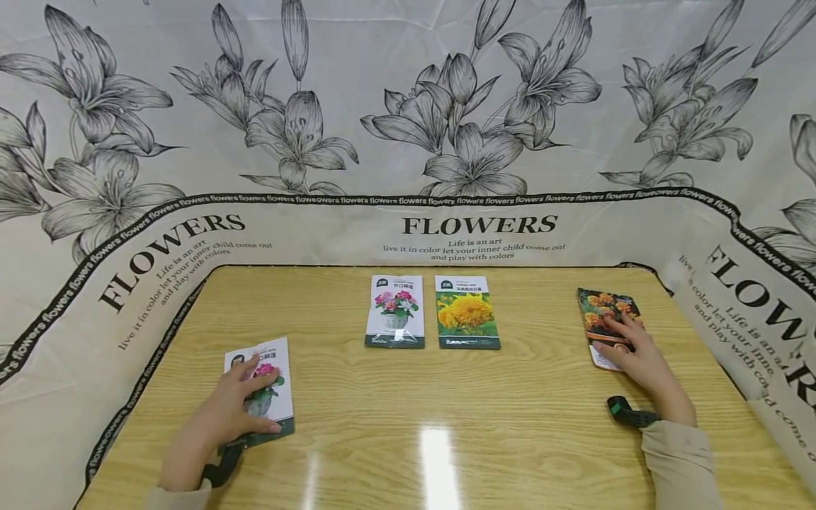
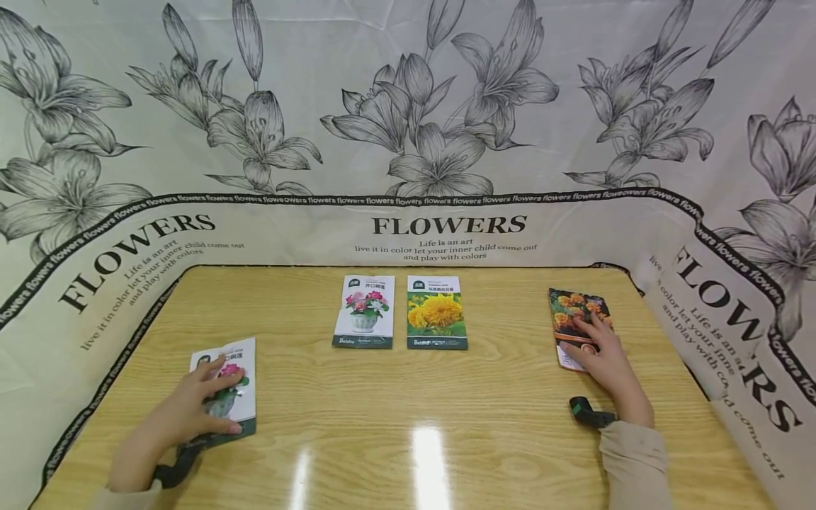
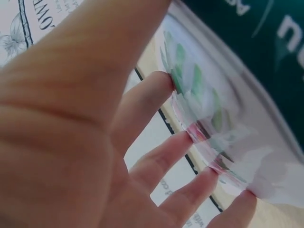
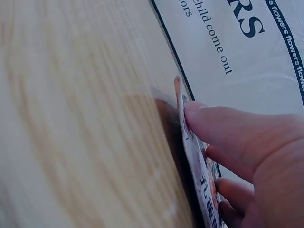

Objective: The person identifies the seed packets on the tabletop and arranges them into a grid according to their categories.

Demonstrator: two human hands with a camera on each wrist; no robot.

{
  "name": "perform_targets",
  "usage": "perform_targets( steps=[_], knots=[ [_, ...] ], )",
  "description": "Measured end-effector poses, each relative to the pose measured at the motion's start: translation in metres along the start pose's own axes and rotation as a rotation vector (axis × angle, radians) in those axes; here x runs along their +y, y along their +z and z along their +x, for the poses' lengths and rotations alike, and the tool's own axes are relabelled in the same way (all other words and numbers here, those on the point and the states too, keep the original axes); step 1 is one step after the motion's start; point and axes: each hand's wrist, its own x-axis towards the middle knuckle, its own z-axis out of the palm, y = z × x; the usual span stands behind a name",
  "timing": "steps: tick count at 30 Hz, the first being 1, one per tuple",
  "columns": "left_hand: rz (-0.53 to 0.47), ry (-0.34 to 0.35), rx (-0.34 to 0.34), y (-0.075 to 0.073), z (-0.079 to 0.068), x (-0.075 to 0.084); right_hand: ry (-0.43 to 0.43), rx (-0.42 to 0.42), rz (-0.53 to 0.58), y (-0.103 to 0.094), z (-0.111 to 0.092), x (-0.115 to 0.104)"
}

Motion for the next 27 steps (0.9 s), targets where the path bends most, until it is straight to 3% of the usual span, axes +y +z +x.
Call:
perform_targets(
  steps=[11,27],
  knots=[
    [0.094,-0.05,-0.056,0.002,0.003,0.025,0.016,0.006,-0.008,0.002,0.001,0.003],
    [0.117,-0.06,-0.084,0.007,0.004,0.041,0.018,0.01,-0.021,0.003,0.0,0.004]
  ],
)
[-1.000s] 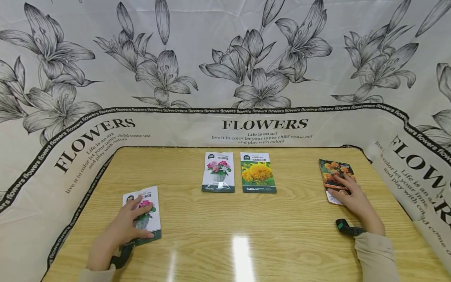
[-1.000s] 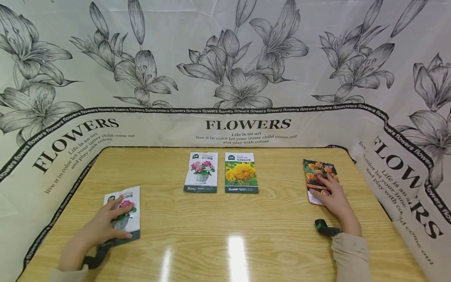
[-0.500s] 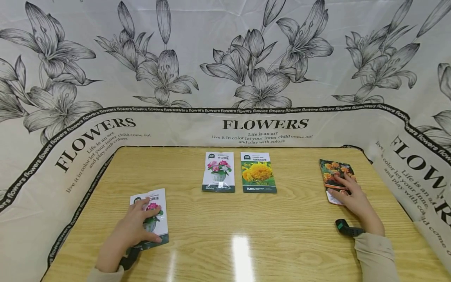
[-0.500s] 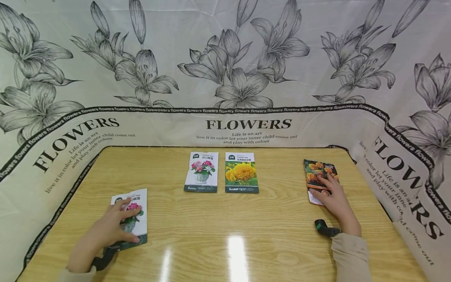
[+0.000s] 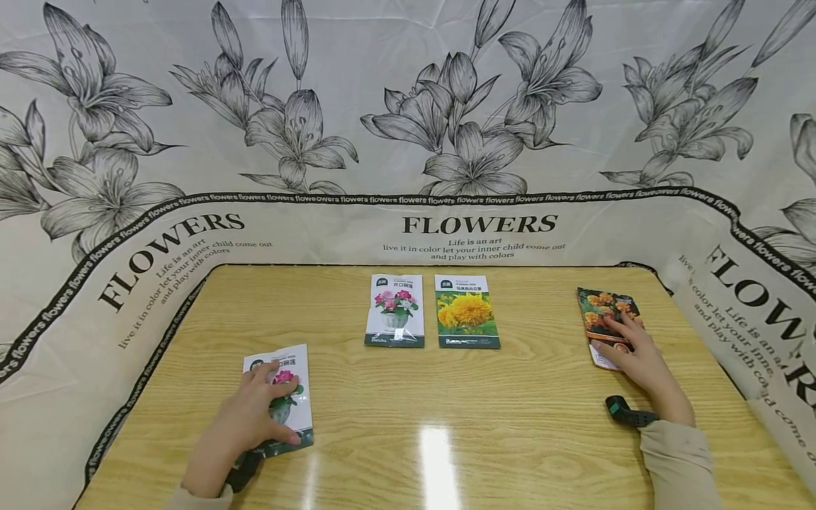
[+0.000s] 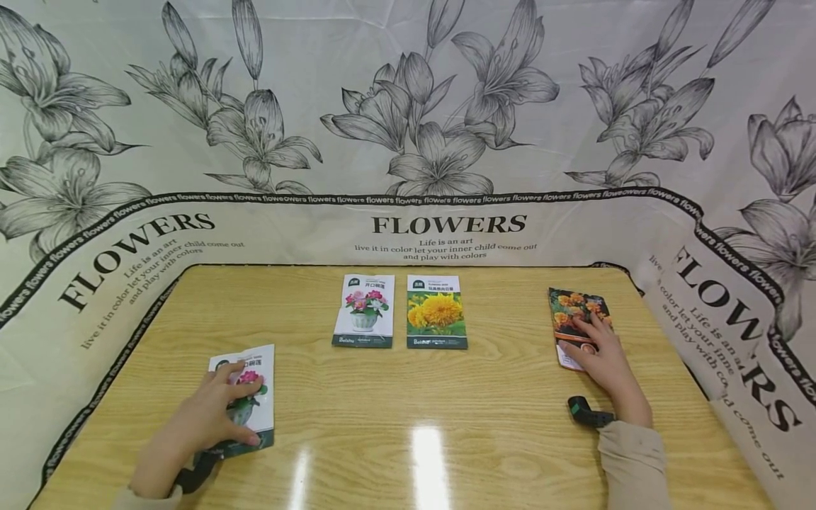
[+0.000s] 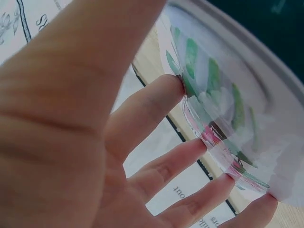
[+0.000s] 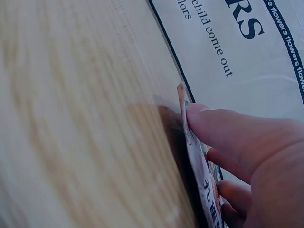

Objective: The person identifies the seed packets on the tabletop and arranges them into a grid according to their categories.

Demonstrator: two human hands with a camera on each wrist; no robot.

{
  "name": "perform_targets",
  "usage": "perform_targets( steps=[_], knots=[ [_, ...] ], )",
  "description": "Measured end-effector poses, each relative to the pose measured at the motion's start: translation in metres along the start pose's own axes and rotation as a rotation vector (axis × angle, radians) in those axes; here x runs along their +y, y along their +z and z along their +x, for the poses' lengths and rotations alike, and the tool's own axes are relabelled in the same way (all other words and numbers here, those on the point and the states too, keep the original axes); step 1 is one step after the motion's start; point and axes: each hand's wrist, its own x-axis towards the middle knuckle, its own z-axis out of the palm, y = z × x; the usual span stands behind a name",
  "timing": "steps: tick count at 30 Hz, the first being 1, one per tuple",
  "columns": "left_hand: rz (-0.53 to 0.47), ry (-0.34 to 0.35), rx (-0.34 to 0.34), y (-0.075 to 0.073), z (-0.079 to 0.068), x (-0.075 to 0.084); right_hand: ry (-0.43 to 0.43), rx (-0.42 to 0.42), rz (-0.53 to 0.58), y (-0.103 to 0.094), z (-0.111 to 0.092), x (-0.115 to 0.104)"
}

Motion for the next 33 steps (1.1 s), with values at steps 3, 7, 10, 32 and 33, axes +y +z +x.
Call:
perform_targets(
  steps=[3,7,10,32,33],
  knots=[
    [-0.02,-0.001,-0.011,0.001,0.001,0.003,-0.004,0.003,-0.001,0.0,0.001,0.001],
    [-0.046,-0.013,-0.049,0.002,0.002,0.006,-0.007,0.003,0.002,0.001,0.0,0.002],
    [-0.037,-0.02,-0.068,0.003,0.003,0.009,-0.007,0.002,0.005,0.001,0.0,0.001],
    [0.005,0.025,-0.068,0.013,-0.001,0.028,-0.012,0.012,0.002,0.001,0.0,0.0],
    [0.002,0.026,-0.067,0.013,-0.001,0.028,-0.011,0.01,0.002,0.002,0.0,0.0]
  ],
)
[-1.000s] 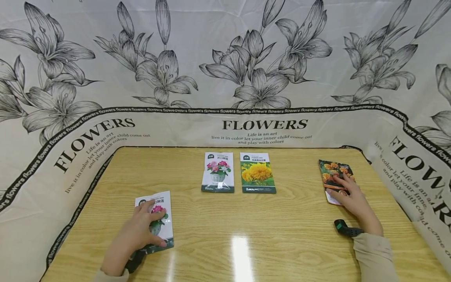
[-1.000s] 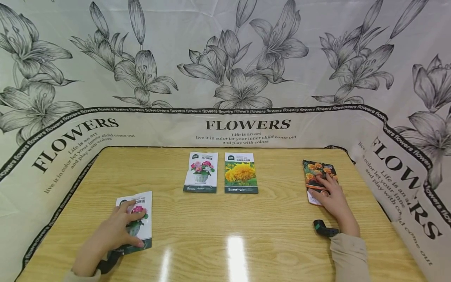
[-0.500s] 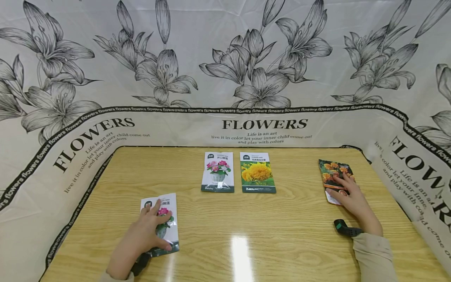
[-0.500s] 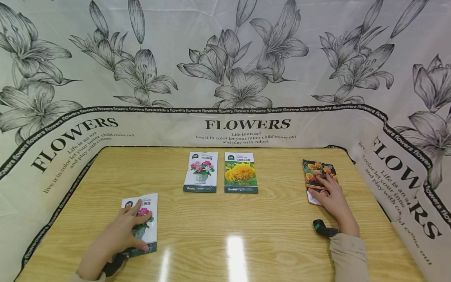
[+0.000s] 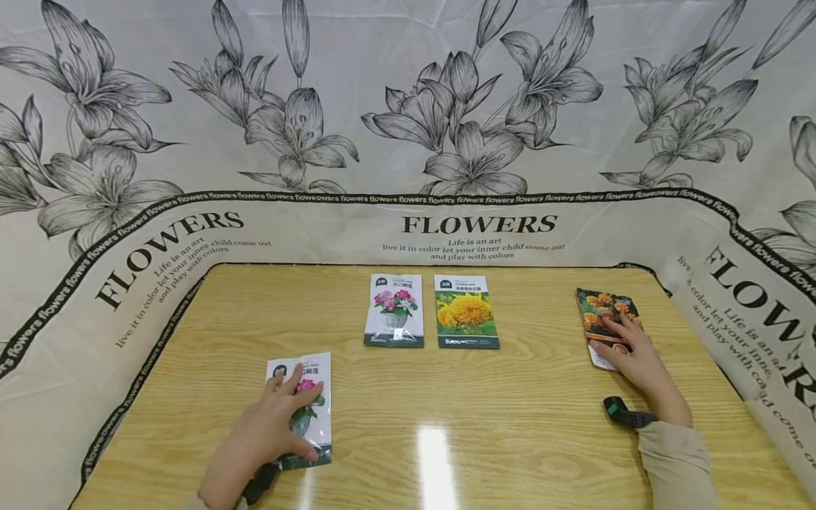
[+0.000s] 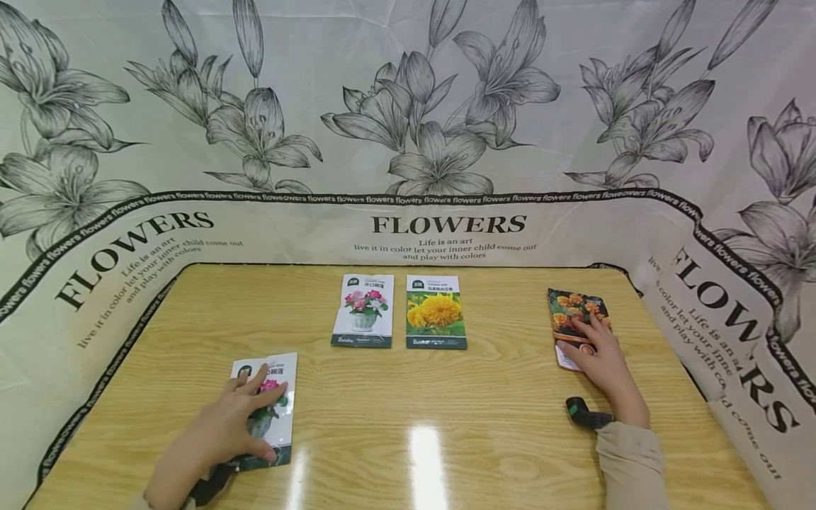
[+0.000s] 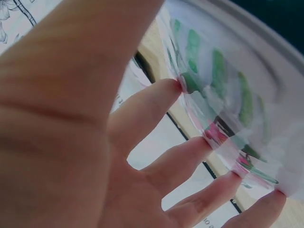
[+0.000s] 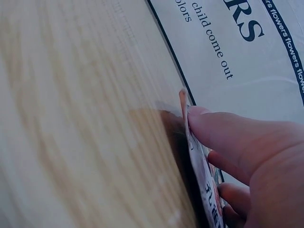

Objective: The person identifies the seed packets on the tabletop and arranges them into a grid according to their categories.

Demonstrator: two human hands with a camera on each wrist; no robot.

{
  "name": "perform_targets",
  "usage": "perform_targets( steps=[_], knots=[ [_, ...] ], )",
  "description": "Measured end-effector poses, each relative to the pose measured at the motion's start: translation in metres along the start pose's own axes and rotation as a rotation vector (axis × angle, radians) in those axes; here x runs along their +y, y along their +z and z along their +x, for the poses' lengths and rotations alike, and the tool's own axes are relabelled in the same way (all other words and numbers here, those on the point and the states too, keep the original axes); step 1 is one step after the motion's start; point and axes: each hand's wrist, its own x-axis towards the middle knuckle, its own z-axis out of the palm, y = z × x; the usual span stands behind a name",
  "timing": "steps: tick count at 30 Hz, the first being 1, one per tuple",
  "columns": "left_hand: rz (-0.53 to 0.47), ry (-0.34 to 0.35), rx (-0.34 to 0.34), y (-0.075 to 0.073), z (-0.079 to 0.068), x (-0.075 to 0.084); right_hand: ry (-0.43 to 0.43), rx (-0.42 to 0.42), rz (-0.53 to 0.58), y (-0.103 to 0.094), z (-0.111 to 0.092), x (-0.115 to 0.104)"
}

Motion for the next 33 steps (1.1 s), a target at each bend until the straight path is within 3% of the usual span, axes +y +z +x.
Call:
perform_targets(
  steps=[8,33],
  knots=[
    [-0.003,0.013,0.042,0.002,-0.002,0.005,0.011,-0.002,-0.004,0.0,0.001,0.001],
    [0.049,0.033,0.045,0.007,0.001,0.026,0.004,0.01,-0.015,0.0,0.002,0.002]
  ],
)
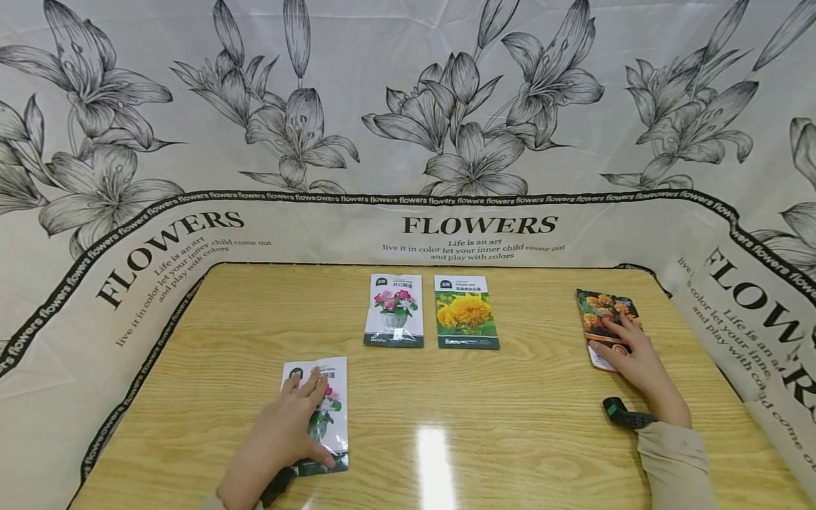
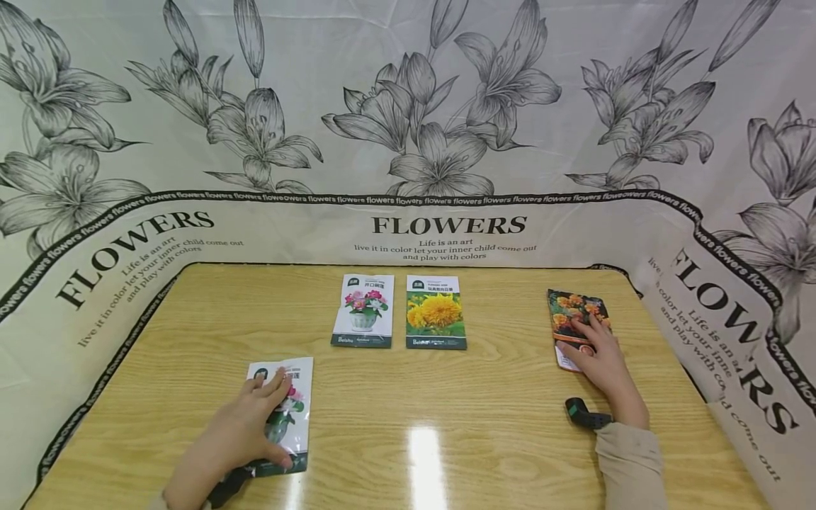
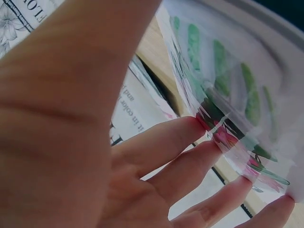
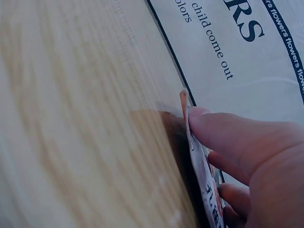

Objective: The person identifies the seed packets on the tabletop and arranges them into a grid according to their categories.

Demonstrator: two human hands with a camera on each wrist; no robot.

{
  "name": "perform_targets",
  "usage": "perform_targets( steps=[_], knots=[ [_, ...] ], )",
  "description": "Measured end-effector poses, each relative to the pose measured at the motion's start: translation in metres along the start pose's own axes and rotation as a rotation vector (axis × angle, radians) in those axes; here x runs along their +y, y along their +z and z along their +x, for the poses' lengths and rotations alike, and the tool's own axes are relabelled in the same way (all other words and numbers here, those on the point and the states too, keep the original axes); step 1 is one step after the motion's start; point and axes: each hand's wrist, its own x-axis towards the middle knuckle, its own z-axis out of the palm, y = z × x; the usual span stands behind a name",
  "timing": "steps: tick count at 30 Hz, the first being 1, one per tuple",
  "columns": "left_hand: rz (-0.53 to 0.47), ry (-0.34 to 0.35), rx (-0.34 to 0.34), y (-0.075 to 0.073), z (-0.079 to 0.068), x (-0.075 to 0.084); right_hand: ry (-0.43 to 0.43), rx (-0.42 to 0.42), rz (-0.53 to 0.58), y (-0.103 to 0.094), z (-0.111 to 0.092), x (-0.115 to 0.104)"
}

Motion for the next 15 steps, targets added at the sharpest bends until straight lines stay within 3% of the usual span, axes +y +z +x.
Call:
perform_targets(
  steps=[15],
  knots=[
    [0.021,0.033,0.006,0.003,0.001,0.016,-0.006,-0.004,0.022,0.0,-0.001,-0.002]
  ],
)
